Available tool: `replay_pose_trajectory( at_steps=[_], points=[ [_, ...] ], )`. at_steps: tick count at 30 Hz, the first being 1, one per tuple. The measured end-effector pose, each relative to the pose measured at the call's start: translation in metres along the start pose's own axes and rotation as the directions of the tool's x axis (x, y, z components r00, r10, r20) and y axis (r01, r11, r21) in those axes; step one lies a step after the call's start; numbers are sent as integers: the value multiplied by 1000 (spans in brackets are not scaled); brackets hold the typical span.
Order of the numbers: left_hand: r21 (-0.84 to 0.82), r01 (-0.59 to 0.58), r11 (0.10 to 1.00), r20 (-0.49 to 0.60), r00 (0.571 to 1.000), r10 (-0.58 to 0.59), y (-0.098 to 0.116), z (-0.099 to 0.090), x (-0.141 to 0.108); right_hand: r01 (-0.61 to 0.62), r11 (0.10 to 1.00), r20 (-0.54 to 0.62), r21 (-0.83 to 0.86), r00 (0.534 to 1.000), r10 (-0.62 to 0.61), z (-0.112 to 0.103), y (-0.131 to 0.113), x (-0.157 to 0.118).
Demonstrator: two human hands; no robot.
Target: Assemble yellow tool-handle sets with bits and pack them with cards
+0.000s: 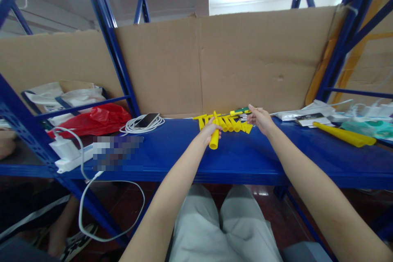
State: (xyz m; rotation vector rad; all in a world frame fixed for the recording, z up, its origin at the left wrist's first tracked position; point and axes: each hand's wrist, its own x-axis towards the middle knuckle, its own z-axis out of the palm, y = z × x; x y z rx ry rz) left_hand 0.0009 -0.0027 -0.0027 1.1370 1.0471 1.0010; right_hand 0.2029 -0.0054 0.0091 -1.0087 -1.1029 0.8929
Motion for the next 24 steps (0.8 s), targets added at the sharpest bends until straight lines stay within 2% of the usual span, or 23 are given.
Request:
replay_pose_trajectory(
  at_steps=[24],
  points=[
    [23,-36,999,-23,999,36,0,2,-3,-48,999,-46,-17,998,47,1,-1,-1]
  ],
)
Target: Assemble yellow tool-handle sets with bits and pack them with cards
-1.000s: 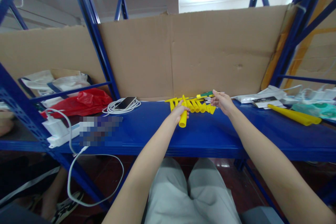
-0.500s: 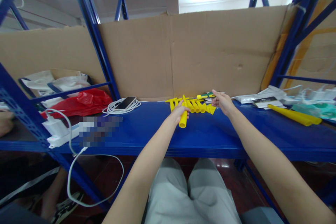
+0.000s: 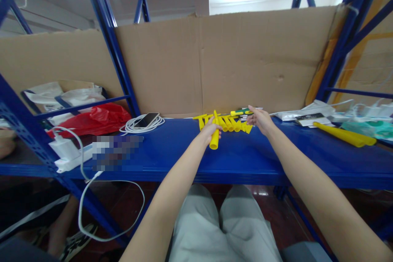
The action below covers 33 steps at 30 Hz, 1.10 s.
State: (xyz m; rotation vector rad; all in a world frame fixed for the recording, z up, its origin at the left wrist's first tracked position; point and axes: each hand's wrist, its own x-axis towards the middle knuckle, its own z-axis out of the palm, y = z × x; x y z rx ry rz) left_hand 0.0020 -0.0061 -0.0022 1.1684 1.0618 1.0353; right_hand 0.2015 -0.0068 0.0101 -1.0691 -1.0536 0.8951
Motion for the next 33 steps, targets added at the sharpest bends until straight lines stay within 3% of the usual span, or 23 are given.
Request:
replay_pose_trajectory(
  at_steps=[11,16,22,27,33],
  points=[
    [0,-118,993,-60,991,118,3,2,-5,-49,996,49,70,998,46,8,-3,-5],
    [-9,-162,987,-123,979,160,5,0,-5,-76,989,15,125,997,74,7,-5,-7],
    [122,-218,968,-233,942,241,3,-5,2,-147,984,42,-102,987,152,8,0,-6],
    [274,-193,942,-165,956,244,-2,-2,3,-187,934,103,-304,968,227,13,8,-8],
    [368,-118,922,-136,974,179,-5,1,4,-215,896,178,-388,937,302,4,13,-4]
  ],
)
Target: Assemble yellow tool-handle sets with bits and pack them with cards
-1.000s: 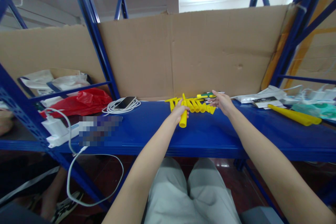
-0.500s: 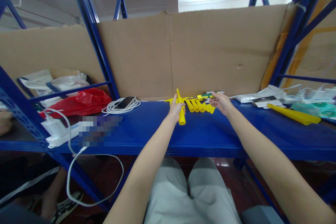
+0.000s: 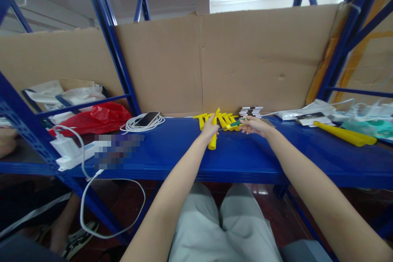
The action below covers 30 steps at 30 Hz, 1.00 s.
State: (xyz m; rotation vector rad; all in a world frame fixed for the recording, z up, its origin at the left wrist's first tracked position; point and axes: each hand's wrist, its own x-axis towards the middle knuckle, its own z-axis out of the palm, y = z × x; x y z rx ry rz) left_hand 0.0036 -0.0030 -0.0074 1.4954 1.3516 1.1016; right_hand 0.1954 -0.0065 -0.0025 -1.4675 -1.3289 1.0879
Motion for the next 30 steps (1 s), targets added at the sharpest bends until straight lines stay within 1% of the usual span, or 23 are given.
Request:
replay_pose_trajectory(
  at_steps=[3,5,8,11,13,16,18,20,22,26,30],
  points=[
    [41,37,998,-4,999,-37,-2,0,2,-42,998,66,-50,997,46,-8,4,3],
    [61,57,997,-1,998,-57,-4,1,4,-43,994,77,-102,996,51,-12,7,6],
    [87,67,994,13,998,-68,-8,3,7,-14,974,31,-224,999,21,-15,13,10],
    [111,74,991,20,997,-77,-11,5,9,30,923,-2,-383,999,-33,-15,17,13],
    [110,77,991,21,997,-80,-12,6,9,87,861,-6,-501,995,-103,-15,18,16],
    [86,61,994,35,997,-64,-14,7,9,158,702,-19,-695,971,-238,-14,19,19],
    [72,52,996,51,997,-55,-15,7,8,175,610,-12,-773,957,-290,-13,19,20],
    [66,48,997,62,997,-52,-17,8,8,179,569,3,-803,955,-295,-13,19,21],
    [63,44,997,62,997,-48,-19,8,8,177,556,14,-812,959,-284,-13,19,21],
    [26,43,999,46,998,-45,-20,10,10,183,566,23,-804,960,-278,-12,18,21],
    [-76,92,993,31,995,-90,-18,11,12,206,578,45,-790,959,-281,-11,15,19]
  ],
)
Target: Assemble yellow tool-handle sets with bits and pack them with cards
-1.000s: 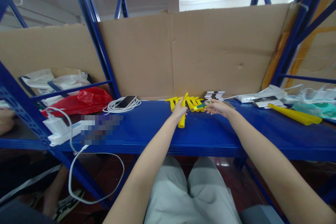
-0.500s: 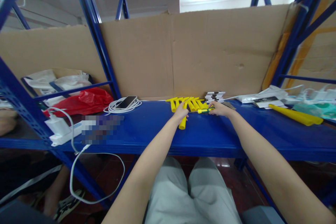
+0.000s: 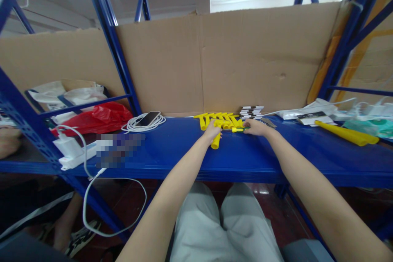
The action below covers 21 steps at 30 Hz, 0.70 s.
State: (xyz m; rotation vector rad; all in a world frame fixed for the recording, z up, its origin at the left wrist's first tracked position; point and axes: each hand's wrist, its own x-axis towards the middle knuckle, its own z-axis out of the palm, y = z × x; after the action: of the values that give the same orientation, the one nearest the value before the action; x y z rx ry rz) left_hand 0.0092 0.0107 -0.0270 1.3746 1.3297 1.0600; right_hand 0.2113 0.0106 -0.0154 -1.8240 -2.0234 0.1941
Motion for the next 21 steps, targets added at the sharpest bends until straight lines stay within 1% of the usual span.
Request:
replay_pose_trajectory(
  at_steps=[4,6,8,13,16,19,21],
  points=[
    [-136,43,990,-13,999,-45,0,1,3,9,1000,28,10,1000,-9,-2,-3,-3],
    [-157,50,986,-18,998,-53,-1,1,4,7,1000,16,20,1000,-7,-2,-3,-3],
    [-143,46,989,-18,999,-49,-2,2,5,5,1000,-11,20,1000,-5,-2,-1,-1],
    [-34,16,999,0,1000,-16,-2,2,2,1,1000,-92,-27,996,-3,-5,5,5],
    [17,-29,999,-13,999,29,0,0,0,-24,998,-157,-61,987,14,-8,10,7],
    [116,-86,990,-37,995,91,-1,-3,-1,-103,994,-234,-46,968,90,-12,17,10],
    [235,-135,963,-45,988,150,-2,-5,0,-177,984,-267,-24,950,164,-13,22,13]
  ],
)
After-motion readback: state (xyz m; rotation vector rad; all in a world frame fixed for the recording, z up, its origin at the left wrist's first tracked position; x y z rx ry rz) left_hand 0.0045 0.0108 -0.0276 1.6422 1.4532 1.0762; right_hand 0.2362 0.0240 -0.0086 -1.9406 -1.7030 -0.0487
